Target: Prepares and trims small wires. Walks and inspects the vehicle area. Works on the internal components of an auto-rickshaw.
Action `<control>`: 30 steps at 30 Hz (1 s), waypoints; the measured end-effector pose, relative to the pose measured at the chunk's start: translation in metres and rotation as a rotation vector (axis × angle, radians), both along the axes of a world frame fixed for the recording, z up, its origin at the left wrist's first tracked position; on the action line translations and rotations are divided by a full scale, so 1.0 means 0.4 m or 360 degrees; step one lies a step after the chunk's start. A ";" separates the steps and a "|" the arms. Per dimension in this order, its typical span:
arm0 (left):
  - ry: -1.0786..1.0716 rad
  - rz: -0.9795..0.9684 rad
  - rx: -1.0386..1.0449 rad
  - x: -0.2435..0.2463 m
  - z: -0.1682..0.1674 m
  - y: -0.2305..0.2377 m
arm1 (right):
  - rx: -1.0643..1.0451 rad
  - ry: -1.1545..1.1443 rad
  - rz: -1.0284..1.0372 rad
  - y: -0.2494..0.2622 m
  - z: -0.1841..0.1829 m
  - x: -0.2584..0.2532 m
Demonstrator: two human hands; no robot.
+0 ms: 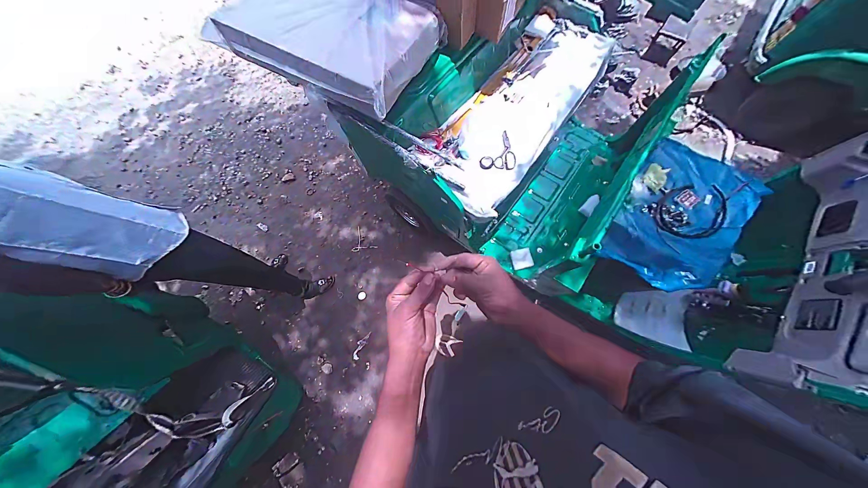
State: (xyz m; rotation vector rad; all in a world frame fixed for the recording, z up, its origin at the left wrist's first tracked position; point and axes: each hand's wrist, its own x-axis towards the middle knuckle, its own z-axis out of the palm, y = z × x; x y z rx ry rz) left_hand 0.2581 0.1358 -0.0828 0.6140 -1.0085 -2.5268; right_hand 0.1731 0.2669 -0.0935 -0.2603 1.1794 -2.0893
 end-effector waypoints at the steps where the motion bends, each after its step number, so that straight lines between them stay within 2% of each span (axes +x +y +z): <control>1: 0.0003 -0.0038 0.0008 -0.015 -0.003 0.028 | -0.0017 0.0008 -0.0070 0.027 -0.001 -0.007; 6: -0.0019 -0.0338 0.0060 -0.112 -0.020 0.169 | -0.0094 0.0083 -0.0330 0.183 -0.018 -0.075; 9: 0.0001 -0.0527 0.0131 -0.188 -0.012 0.253 | -0.0015 0.0279 -0.0479 0.305 -0.014 -0.118; 12: 0.0033 -0.0716 0.0042 -0.275 -0.001 0.349 | 0.0018 0.0469 -0.0645 0.432 -0.006 -0.175; 14: -0.0033 -0.0795 0.0006 -0.328 0.005 0.427 | 0.0026 0.0552 -0.0764 0.516 -0.010 -0.200; 19: -0.0231 -0.0974 0.0192 -0.444 -0.006 0.629 | 0.0038 0.0743 -0.0963 0.711 -0.041 -0.256; 25: -0.0439 -0.1325 0.0129 -0.524 -0.052 0.858 | 0.0293 0.1076 -0.1277 0.928 -0.032 -0.249; 30: -0.0681 -0.1795 0.0084 -0.528 -0.109 0.981 | 0.0407 0.0883 -0.1463 1.032 0.030 -0.194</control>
